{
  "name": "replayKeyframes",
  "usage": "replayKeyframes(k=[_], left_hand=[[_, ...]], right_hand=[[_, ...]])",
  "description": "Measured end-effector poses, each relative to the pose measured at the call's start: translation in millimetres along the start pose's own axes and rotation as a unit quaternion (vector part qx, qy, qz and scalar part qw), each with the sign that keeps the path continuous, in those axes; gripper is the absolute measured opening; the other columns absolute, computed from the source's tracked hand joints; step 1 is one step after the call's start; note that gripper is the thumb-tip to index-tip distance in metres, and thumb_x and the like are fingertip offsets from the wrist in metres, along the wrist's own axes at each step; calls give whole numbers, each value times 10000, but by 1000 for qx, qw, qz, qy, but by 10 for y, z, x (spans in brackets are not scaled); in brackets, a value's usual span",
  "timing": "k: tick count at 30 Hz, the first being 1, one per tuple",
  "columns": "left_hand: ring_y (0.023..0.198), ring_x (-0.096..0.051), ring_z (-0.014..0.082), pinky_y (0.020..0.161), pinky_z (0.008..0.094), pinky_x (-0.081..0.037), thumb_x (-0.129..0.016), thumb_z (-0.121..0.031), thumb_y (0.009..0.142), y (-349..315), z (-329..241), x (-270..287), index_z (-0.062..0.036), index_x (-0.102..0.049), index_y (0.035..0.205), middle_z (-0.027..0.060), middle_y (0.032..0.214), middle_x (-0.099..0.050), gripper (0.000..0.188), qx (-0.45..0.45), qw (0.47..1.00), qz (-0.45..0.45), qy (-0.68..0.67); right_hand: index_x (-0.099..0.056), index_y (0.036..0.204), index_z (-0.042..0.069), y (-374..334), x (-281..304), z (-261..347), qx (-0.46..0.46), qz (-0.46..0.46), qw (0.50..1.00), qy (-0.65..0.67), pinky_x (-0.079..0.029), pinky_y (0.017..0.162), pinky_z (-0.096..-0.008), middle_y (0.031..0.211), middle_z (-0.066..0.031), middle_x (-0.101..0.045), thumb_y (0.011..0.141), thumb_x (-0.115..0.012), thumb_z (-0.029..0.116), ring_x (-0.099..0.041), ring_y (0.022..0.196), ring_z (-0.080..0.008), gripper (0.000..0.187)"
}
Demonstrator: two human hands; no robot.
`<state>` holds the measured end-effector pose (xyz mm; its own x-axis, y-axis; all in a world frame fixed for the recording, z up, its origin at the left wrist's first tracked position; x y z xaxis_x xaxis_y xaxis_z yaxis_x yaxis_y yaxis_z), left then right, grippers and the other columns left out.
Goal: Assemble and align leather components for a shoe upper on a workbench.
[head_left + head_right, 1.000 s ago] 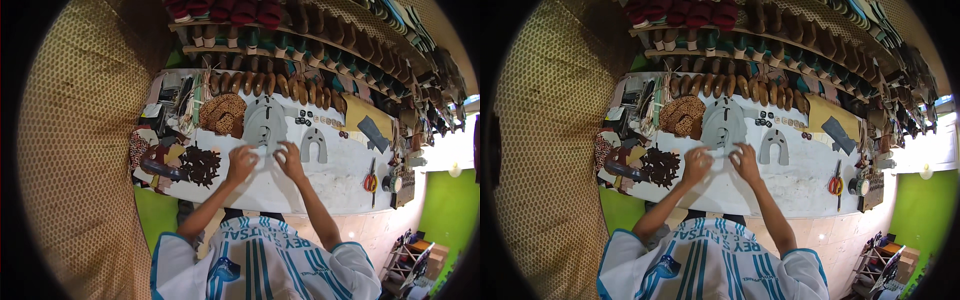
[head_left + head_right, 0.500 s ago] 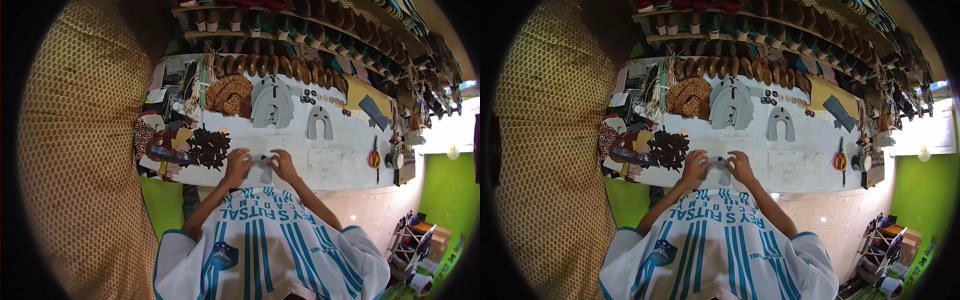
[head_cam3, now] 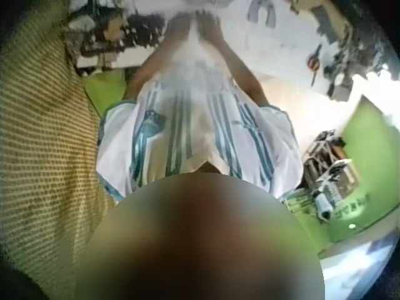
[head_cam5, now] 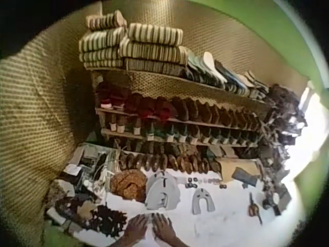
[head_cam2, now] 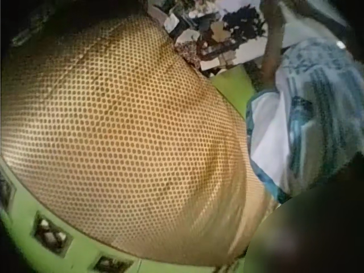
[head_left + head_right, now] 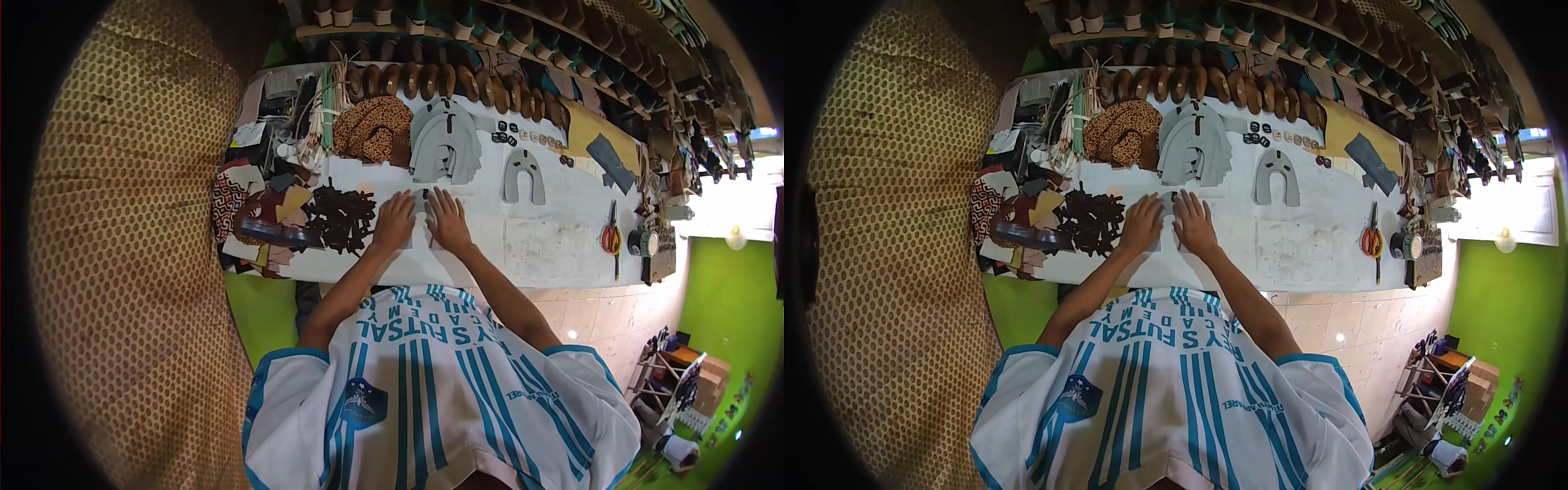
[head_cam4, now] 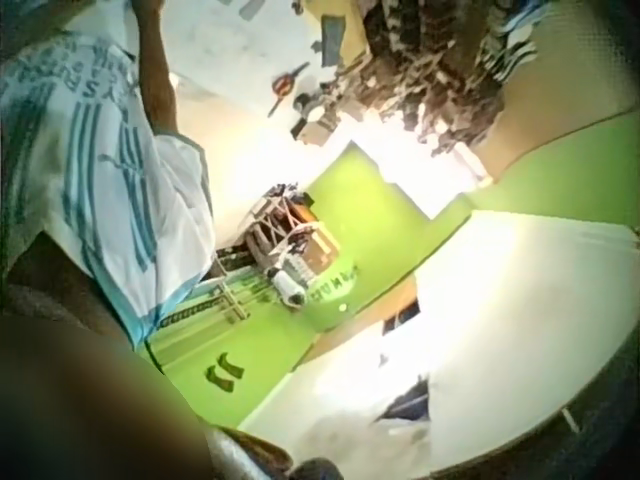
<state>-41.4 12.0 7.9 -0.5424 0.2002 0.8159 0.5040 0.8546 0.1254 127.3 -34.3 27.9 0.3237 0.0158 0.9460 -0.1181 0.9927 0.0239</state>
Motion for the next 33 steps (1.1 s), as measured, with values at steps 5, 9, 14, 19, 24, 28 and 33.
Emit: replayKeyframes(k=[5,9,14,19,24,28,33], left_hand=[[1526,-230,341,1233,504,-193,-614,-323,967,-175,3,-302,-50,-293,1569,139,1655,-240,735,-42,989,118,74],[1549,-168,348,1248,500,-161,-519,-399,1011,-185,7,-376,-60,-200,1609,131,1688,-162,758,-24,981,164,104],[1554,-143,352,1251,499,-151,-478,-422,1025,-152,-21,-386,-62,-177,1615,125,1694,-140,755,-4,972,199,121],[1553,-147,350,1254,501,-144,-487,-430,1018,-117,-50,-412,-61,-174,1616,122,1694,-140,769,-2,969,199,143],[1560,-118,335,1257,505,-129,-542,-433,990,-121,-3,-427,-66,-179,1613,111,1694,-142,809,4,972,200,125],[1551,-144,360,1251,519,-140,-581,-414,972,-281,133,-292,-51,-234,1593,138,1674,-202,799,-25,979,188,78],[1522,-214,387,1239,532,-174,-653,-357,926,-741,177,49,-32,-363,1530,159,1616,-317,744,-56,975,194,96]], right_hand=[[-183,1618,85,-234,-282,59,-46,109,993,-17,-190,1214,-580,1687,-133,-157,999,-561,369,-153,1554,-341,779],[-161,1621,76,-252,-386,0,-49,123,991,-36,-177,1218,-581,1692,-132,-140,1028,-499,436,-131,1560,-340,771],[-151,1623,79,-244,-410,-27,-48,134,989,-38,-175,1219,-579,1696,-133,-126,1039,-455,460,-128,1561,-339,760],[-177,1611,59,-249,-425,-27,-35,98,994,-24,-217,1187,-622,1679,-172,-163,1027,-483,433,-163,1545,-389,757],[-182,1611,66,-303,-493,48,-73,83,993,-28,-192,1205,-599,1682,-162,-162,1006,-527,404,-159,1550,-366,774],[-208,1601,63,-363,-532,307,-63,57,996,-41,-185,1213,-586,1674,-161,-183,965,-593,337,-172,1546,-359,792],[-253,1584,67,-307,-430,690,10,85,996,-5,-197,1209,-591,1659,-167,-219,912,-659,263,-189,1538,-368,809]])
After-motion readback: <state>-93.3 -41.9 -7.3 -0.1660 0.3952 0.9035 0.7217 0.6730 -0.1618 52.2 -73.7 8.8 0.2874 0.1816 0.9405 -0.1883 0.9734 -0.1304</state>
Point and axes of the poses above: each hand's wrist, its own y-axis towards the middle knuckle, its own x-axis out of the back of the hand, z = x × y, the point moved 4 cm from there along y, towards the middle knuckle
